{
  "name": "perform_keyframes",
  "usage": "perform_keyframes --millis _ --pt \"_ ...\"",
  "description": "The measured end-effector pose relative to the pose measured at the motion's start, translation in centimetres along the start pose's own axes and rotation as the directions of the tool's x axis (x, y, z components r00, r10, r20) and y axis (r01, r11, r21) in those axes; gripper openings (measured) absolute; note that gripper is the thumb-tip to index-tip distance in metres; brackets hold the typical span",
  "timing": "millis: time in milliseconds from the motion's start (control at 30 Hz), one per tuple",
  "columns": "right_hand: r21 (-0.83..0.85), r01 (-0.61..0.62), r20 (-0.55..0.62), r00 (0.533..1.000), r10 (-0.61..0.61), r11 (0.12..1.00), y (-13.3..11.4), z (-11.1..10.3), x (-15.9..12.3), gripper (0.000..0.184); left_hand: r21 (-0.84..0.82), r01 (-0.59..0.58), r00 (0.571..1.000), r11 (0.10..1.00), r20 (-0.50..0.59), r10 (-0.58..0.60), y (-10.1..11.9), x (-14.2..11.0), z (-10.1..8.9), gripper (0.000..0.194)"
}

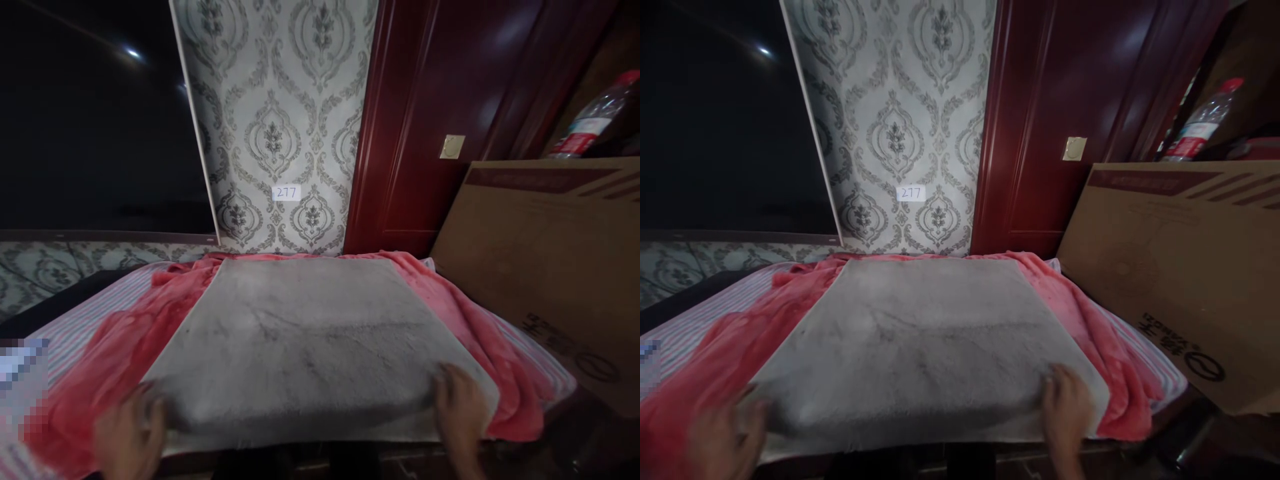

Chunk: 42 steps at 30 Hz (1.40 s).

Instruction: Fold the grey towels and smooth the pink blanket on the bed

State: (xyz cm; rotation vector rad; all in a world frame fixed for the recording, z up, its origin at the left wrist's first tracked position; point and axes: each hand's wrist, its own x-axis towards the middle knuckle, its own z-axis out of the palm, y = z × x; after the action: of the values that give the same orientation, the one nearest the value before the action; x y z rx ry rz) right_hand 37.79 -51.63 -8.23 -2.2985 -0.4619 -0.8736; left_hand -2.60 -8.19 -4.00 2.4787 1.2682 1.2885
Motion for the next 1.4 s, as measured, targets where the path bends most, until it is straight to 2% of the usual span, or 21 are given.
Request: perform_keyframes --millis 33,67,100,167,200,233,267,300,367,433,500,600,667,767,867,933,1000,1200,1300,1367,1400 --pt "0.070 0.104 0.021 0.994 -0.106 0.992 -3.2 1.0 -0.7 0.052 -0.029 -0.141 0.990 0.990 -0.005 0.141 2.7 0.0 0.9 0.053" --pt "0.124 0.191 0.064 0.978 -0.200 0.974 -6.3 2.0 -1.6 0.048 -0.071 -0.287 0.956 0.955 0.048 0.290 5.5 -0.1 2.0 0.053" --pt "0.161 0.272 0.117 0.949 -0.292 0.949 -9.3 2.9 -2.4 0.044 -0.129 -0.420 0.890 0.898 0.134 0.436 8.2 -0.3 3.1 0.054" --pt "0.203 0.405 0.262 0.855 -0.448 0.892 -14.3 4.2 -4.0 0.043 -0.240 -0.603 0.682 0.761 0.340 0.647 12.8 -1.0 5.3 0.066" --pt "0.230 0.456 0.331 0.794 -0.510 0.860 -16.1 4.6 -4.6 0.045 -0.274 -0.644 0.586 0.714 0.424 0.691 14.4 -1.3 6.2 0.075" --pt "0.246 0.487 0.394 0.740 -0.545 0.838 -17.3 4.8 -5.1 0.048 -0.286 -0.660 0.528 0.695 0.481 0.700 15.5 -1.7 7.0 0.083" --pt "0.255 0.505 0.443 0.697 -0.564 0.824 -18.1 4.8 -5.4 0.051 -0.281 -0.669 0.496 0.688 0.521 0.695 16.2 -2.0 7.6 0.088" --pt "0.257 0.514 0.479 0.667 -0.570 0.818 -18.4 4.8 -5.5 0.053 -0.262 -0.671 0.490 0.693 0.545 0.681 16.6 -2.3 8.2 0.090" --pt "0.243 0.521 0.520 0.642 -0.564 0.818 -18.0 4.8 -5.5 0.057 -0.215 -0.674 0.512 0.707 0.554 0.657 16.4 -2.6 8.9 0.088" --pt "0.216 0.525 0.534 0.642 -0.550 0.823 -16.4 4.7 -5.0 0.057 -0.185 -0.687 0.528 0.703 0.538 0.657 15.6 -2.6 9.2 0.085" --pt "0.159 0.518 0.528 0.675 -0.515 0.841 -13.6 4.6 -4.1 0.055 -0.167 -0.704 0.538 0.690 0.509 0.672 14.5 -2.4 9.1 0.089" --pt "0.028 0.471 0.487 0.764 -0.423 0.882 -7.2 4.1 -2.2 0.050 -0.109 -0.719 0.577 0.686 0.455 0.678 11.6 -1.5 8.0 0.094" --pt "-0.066 0.410 0.438 0.831 -0.343 0.909 -1.9 3.3 -0.7 0.051 -0.047 -0.719 0.609 0.693 0.437 0.661 8.5 -0.5 6.8 0.093" --pt "-0.181 0.255 0.325 0.927 -0.187 0.950 5.7 1.5 1.2 0.060 0.067 -0.688 0.660 0.723 0.471 0.585 2.4 1.3 4.9 0.088" --pt "-0.226 0.106 0.236 0.970 -0.052 0.968 10.0 -0.1 2.1 0.068 0.171 -0.619 0.728 0.766 0.490 0.479 -3.5 3.0 3.5 0.083" --pt "-0.211 0.055 0.219 0.976 -0.007 0.976 10.7 -0.6 2.2 0.070 0.206 -0.575 0.763 0.792 0.484 0.429 -6.0 3.8 2.8 0.083" --pt "-0.187 0.012 0.218 0.975 0.030 0.982 10.2 -0.7 2.2 0.071 0.209 -0.542 0.785 0.814 0.473 0.401 -7.2 4.2 2.3 0.083" --pt "-0.191 -0.069 0.265 0.957 0.119 0.979 9.0 -1.0 2.7 0.066 0.136 -0.426 0.810 0.894 0.497 0.310 -6.6 4.4 1.4 0.081" --pt "-0.324 -0.092 0.270 0.945 0.185 0.941 6.0 -0.8 3.7 0.061 0.132 -0.322 0.845 0.937 0.486 0.222 -4.3 4.7 1.2 0.071" --pt "-0.368 -0.011 0.318 0.938 0.137 0.930 1.5 -0.2 4.3 0.058 0.127 -0.284 0.848 0.950 0.495 0.188 -0.8 5.0 1.7 0.063" --pt "-0.343 0.068 0.375 0.924 0.071 0.937 -1.5 0.3 4.5 0.057 0.092 -0.309 0.821 0.947 0.527 0.217 1.6 5.2 2.2 0.061"
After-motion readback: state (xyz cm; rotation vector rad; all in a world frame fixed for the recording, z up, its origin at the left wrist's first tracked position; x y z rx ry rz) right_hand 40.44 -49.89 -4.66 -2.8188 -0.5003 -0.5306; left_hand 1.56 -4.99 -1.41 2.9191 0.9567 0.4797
